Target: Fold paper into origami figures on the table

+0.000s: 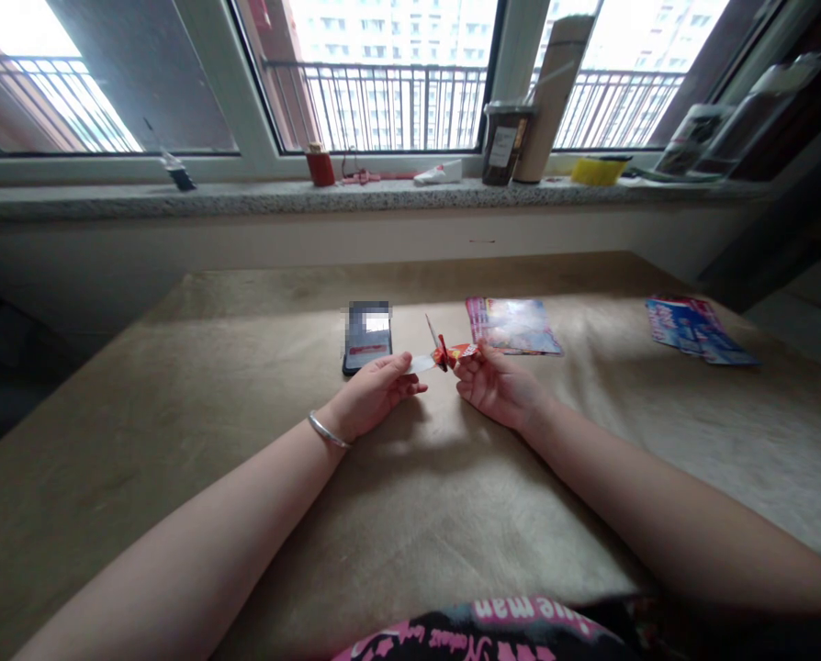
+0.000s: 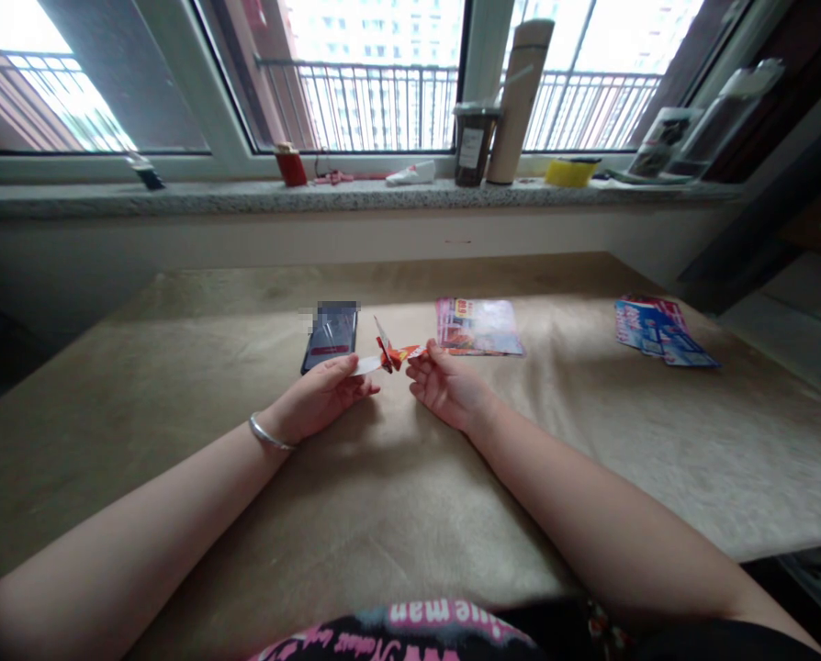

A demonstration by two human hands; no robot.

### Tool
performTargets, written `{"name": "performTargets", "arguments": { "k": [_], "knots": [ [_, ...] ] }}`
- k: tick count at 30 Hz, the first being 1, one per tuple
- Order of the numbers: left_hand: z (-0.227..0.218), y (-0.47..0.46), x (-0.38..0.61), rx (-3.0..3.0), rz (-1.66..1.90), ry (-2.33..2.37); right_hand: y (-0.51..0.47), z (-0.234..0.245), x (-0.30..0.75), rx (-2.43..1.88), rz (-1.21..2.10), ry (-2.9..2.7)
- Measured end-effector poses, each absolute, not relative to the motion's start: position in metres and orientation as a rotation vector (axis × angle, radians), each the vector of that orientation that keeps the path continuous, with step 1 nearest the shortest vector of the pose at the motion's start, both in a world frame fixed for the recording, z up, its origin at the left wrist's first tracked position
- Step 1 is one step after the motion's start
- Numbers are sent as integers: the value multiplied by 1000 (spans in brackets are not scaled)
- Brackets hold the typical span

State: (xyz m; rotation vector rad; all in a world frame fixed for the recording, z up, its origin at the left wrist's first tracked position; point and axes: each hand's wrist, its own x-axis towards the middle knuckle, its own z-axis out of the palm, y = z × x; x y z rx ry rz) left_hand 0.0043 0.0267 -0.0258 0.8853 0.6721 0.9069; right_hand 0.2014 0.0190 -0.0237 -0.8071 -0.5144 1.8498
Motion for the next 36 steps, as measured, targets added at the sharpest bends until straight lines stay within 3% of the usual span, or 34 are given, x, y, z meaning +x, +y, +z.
{"name": "performTargets", "arguments": {
  "k": [23, 36],
  "knots": [
    [-27, 27, 6, 912, 928, 749, 19, -28, 199, -993, 1523, -788],
    [-25, 17, 8, 1517, 778, 855, 19, -33, 197, -1217, 1141, -1179]
  ]
}}
